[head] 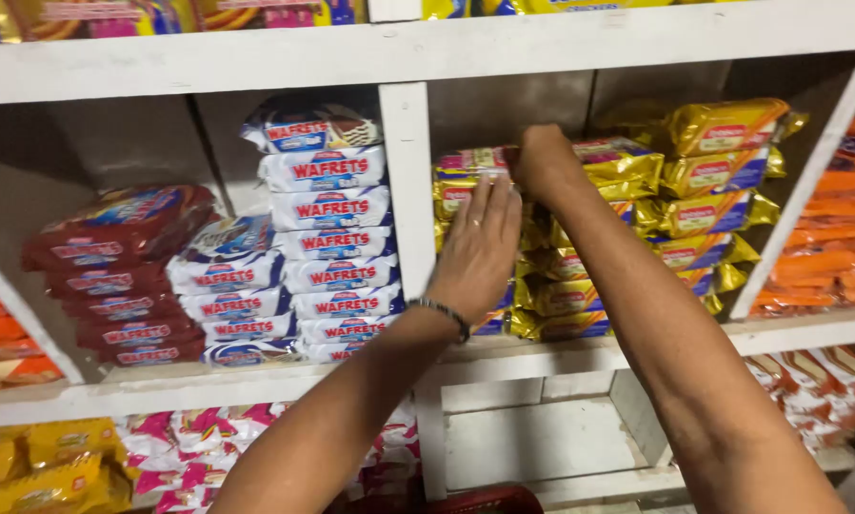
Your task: Organizing and restocking various snack and biscuit packages on a grocery store shelf.
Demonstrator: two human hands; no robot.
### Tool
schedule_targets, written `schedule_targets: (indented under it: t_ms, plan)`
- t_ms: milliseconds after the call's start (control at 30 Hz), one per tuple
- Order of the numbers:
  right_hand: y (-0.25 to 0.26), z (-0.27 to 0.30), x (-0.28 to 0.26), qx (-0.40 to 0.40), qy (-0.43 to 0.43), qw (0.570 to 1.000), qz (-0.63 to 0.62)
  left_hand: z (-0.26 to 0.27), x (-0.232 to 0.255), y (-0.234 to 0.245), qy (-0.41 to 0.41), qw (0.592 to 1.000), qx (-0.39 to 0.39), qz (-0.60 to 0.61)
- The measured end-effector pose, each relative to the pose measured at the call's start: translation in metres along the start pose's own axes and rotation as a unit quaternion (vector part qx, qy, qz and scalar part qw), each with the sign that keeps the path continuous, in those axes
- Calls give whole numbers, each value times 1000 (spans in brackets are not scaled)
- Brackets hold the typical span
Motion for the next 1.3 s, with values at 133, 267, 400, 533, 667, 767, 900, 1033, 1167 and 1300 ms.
schedule_targets:
  t_ms: [133,267,400,533,667,767,900,1033,1167,1300]
  plan:
    - [44,34,25,61,150,984,-74,-26,-25,-28,54,989,-91,-100]
    - [78,50,64,122,162,977,-72,-30,-45,-57,49,971,-76,-219]
    - [63,53,104,53,191,980,24,-22,-33,-50,34,969,2,-244]
    - [27,57,90,49,168,978,110,-23,-28,-41,53,979,-52,-191]
    - [-9,51,76,98,152,971,157,-24,-26,-35,72,979,-85,-169]
    - [-29,38,79,124,131,969,168,-23,-26,-32,73,978,-92,-171]
    - [-39,24,92,165,124,958,197,-26,-31,-44,75,980,-88,-164]
    - [-11,24,96,182,161,954,177,-27,-27,-37,77,981,-92,-154]
    - [13,36,104,305,245,913,120,-26,-24,-31,82,984,-91,-132]
    - [51,69,100,377,308,861,-145,-24,-23,-33,91,989,-81,-88]
Point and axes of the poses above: each hand's wrist, its own z-axis away from the middle knuckle, its own y-axis out of the back of the hand, x = y × z, the point moved 2 cm from there along -z, towards the middle knuckle, and after that the axes turned 5 degrees about -y, right-handed, at the moved point
